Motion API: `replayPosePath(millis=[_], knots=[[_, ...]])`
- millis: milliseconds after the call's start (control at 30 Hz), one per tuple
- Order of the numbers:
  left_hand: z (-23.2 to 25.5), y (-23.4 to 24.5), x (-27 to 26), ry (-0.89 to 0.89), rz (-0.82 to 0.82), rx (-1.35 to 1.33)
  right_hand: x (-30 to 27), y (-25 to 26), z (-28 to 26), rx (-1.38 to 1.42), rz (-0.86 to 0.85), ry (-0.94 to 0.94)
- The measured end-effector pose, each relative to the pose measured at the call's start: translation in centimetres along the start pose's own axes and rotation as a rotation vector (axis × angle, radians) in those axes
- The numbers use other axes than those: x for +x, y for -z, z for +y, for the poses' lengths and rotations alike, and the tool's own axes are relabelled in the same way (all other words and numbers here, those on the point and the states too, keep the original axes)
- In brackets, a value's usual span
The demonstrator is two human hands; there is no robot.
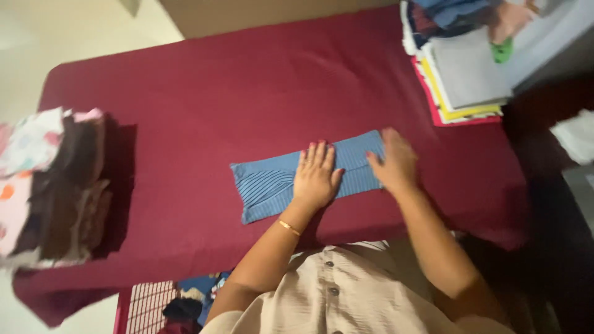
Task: Folding several items of clothing and stacking them neatly.
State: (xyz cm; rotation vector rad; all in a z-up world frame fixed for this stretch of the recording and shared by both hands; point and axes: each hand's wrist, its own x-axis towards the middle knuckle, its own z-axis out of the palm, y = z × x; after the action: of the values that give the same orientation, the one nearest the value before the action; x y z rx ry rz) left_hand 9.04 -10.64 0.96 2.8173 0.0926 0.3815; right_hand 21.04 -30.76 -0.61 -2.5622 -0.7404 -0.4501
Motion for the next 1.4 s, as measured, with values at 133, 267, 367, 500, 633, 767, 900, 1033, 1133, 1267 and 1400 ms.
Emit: replayPosePath(millis=[133, 267, 367, 500, 633, 767, 900, 1033, 1133, 1267, 1400], knots=[[0.7, 0.5, 0.0, 0.033, -0.027, 0.018, -1.1, 0.8, 1.1, 0.006, 0.002, 0.011], [0.3, 0.0, -2.3, -0.161, -0.05, -0.261, -1.1, 0.0, 1.7, 0.328, -0.201, -0.24], [-2.2, 0.9, -5.2, -0.203, 0.006, -0.826, 1.0, 1.2, -0.4, 0.673, -0.253, -0.288], [-9.4, 3.6, -7.5, 0.31, -0.077, -1.761, 3.1, 5.2, -7.8, 0.598, -0.235, 0.014], [-14.2, 6.6, -8.5, 0.388, -0.084, -2.023, 4.1, 5.4, -18.3, 0.792, -0.511, 0.045], [-15.1, 6.2, -8.8, 0.642, 0.01, -1.907, 3.5, 1.2, -20.5, 1.018, -0.599, 0.033], [-14.1, 5.6, -9.5, 0.674, 0.151, -1.608, 0.7, -2.6, -19.1, 0.668, -0.208, 0.301], [-13.9, 6.2, -10.5, 0.569, 0.294, -1.525, -0.3, -2.5, -20.0, 0.294, -0.247, 0.499], [-13.2, 8.9, -10.9, 0.592, 0.301, -1.258, 0.1, -2.6, -19.5, 0.18, -0.414, 0.479], [-11.4, 10.3, -9.2, 0.385, 0.355, -0.296, 0.3, -3.1, -18.9, 0.18, -0.412, 0.428], [-6.8, 6.7, -6.4, 0.096, 0.227, -0.134, -0.2, -4.8, -18.4, 0.05, -0.399, 0.517]])
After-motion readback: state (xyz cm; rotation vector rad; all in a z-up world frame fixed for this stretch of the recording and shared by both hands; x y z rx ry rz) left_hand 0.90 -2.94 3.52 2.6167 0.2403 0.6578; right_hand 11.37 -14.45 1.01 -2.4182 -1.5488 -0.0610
